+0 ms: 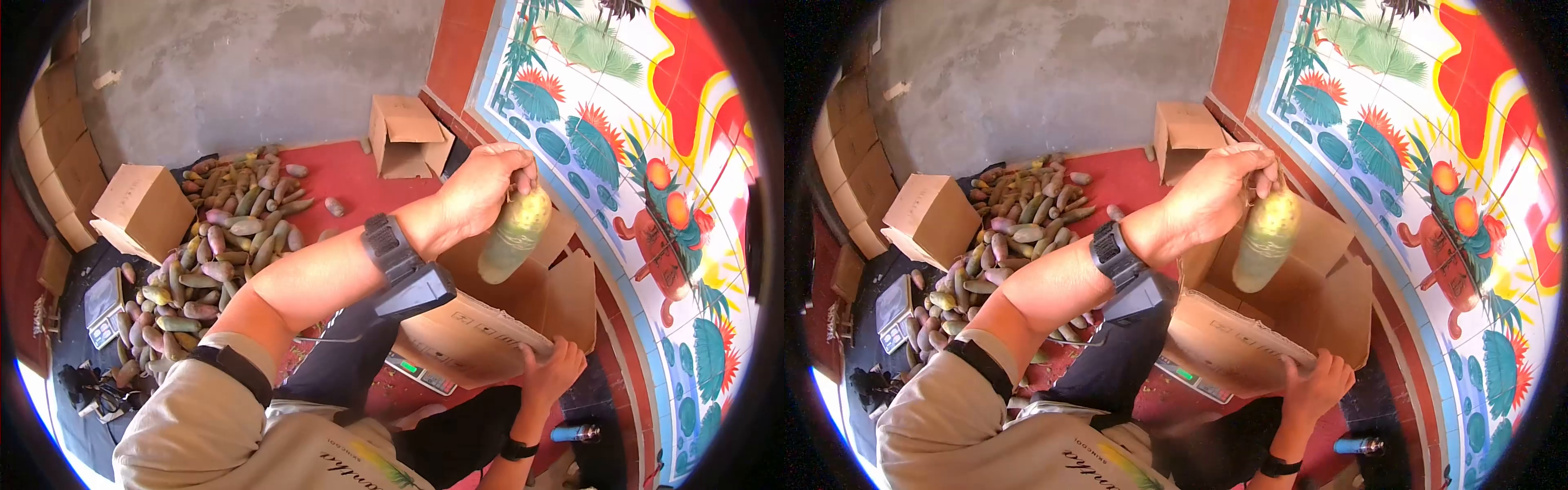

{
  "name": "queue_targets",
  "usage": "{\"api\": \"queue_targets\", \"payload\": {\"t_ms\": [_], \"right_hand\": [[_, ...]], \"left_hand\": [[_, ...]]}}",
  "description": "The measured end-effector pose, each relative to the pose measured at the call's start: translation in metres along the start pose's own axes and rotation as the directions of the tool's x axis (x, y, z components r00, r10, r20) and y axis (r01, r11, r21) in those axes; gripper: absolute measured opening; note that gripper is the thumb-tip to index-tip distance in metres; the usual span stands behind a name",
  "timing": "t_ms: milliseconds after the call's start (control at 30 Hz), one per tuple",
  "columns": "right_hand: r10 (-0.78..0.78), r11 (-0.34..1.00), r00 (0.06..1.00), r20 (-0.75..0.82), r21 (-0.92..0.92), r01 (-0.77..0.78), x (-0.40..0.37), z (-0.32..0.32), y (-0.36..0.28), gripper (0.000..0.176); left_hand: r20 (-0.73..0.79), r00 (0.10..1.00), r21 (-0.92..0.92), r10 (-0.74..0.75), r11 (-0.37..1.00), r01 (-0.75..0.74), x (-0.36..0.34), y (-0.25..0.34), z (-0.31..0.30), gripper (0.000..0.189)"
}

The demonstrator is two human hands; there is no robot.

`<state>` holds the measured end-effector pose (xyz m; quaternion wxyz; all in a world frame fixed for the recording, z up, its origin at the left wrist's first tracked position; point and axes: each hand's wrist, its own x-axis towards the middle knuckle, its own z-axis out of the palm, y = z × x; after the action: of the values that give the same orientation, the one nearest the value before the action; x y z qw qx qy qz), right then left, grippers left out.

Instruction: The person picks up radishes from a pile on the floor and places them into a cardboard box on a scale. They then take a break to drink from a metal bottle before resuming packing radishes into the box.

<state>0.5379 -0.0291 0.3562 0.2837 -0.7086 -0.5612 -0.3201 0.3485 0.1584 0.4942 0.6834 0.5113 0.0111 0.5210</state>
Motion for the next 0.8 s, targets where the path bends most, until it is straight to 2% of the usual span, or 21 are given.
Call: {"api": "queue_targets", "payload": {"t_ms": [67, 133, 233, 267, 333, 367, 433, 533, 600, 667, 700, 733, 800], "right_hand": [[-0.010, 1.000, 1.000, -0.009, 0.000, 0.010, 0.001, 0.001, -0.003, 0.055], [0.032, 0.999, 0.999, 0.000, -0.005, -0.032, 0.002, 0.002, -0.005, 0.052], [0.064, 0.998, 0.998, -0.018, -0.007, -0.064, 0.003, 0.005, -0.011, 0.048], [0.061, 0.998, 0.998, -0.020, -0.009, -0.061, 0.003, 0.006, -0.012, 0.048], [0.064, 0.998, 0.998, -0.010, -0.001, -0.064, 0.004, 0.009, -0.014, 0.045], [0.060, 0.998, 0.998, -0.014, -0.003, -0.060, 0.004, 0.010, -0.014, 0.045], [-0.039, 0.998, 0.999, 0.015, 0.048, 0.038, 0.004, 0.011, -0.014, 0.042], [-0.099, 0.987, 0.995, -0.009, 0.122, 0.100, 0.007, 0.013, -0.015, 0.041], [-0.087, 0.989, 0.996, 0.009, 0.118, 0.085, 0.008, 0.015, -0.011, 0.040], [-0.076, 0.991, 0.997, 0.027, 0.112, 0.073, 0.009, 0.015, -0.011, 0.040], [-0.095, 0.988, 0.995, 0.026, 0.127, 0.091, 0.010, 0.015, -0.012, 0.039], [-0.114, 0.984, 0.993, 0.025, 0.143, 0.109, 0.011, 0.015, -0.012, 0.038], [-0.122, 0.983, 0.992, 0.027, 0.140, 0.117, 0.012, 0.018, -0.013, 0.038]], "left_hand": [[0.050, 0.998, 0.017, -0.029, 0.999, 0.028, 0.007, -0.001, -0.002, 0.020], [0.030, 0.999, 0.022, -0.043, 0.999, 0.042, 0.007, -0.007, 0.000, 0.020], [0.018, 0.987, 0.345, -0.158, 0.928, 0.142, 0.000, -0.028, -0.006, 0.018], [0.055, 0.986, 0.309, -0.157, 0.942, 0.133, -0.004, -0.040, -0.013, 0.019], [-0.010, 0.966, 0.350, -0.258, 0.904, 0.245, -0.012, -0.051, -0.020, 0.019], [-0.008, 0.967, 0.348, -0.254, 0.906, 0.241, -0.014, -0.055, -0.025, 0.019], [-0.066, 0.922, 0.472, -0.383, 0.802, 0.367, -0.017, -0.062, -0.036, 0.020], [-0.058, 0.909, 0.529, -0.414, 0.759, 0.379, -0.022, -0.075, -0.049, 0.021], [-0.059, 0.893, 0.571, -0.447, 0.718, 0.398, -0.025, -0.080, -0.057, 0.021], [-0.121, 0.819, 0.784, -0.561, 0.451, 0.425, -0.029, -0.082, -0.061, 0.020], [-0.008, 0.850, 0.927, -0.527, 0.315, 0.203, -0.031, -0.086, -0.066, 0.019], [-0.007, 0.852, 0.925, -0.524, 0.319, 0.205, -0.031, -0.092, -0.068, 0.019], [0.059, 0.774, 0.989, -0.630, -0.070, -0.133, -0.028, -0.102, -0.071, 0.018]]}}
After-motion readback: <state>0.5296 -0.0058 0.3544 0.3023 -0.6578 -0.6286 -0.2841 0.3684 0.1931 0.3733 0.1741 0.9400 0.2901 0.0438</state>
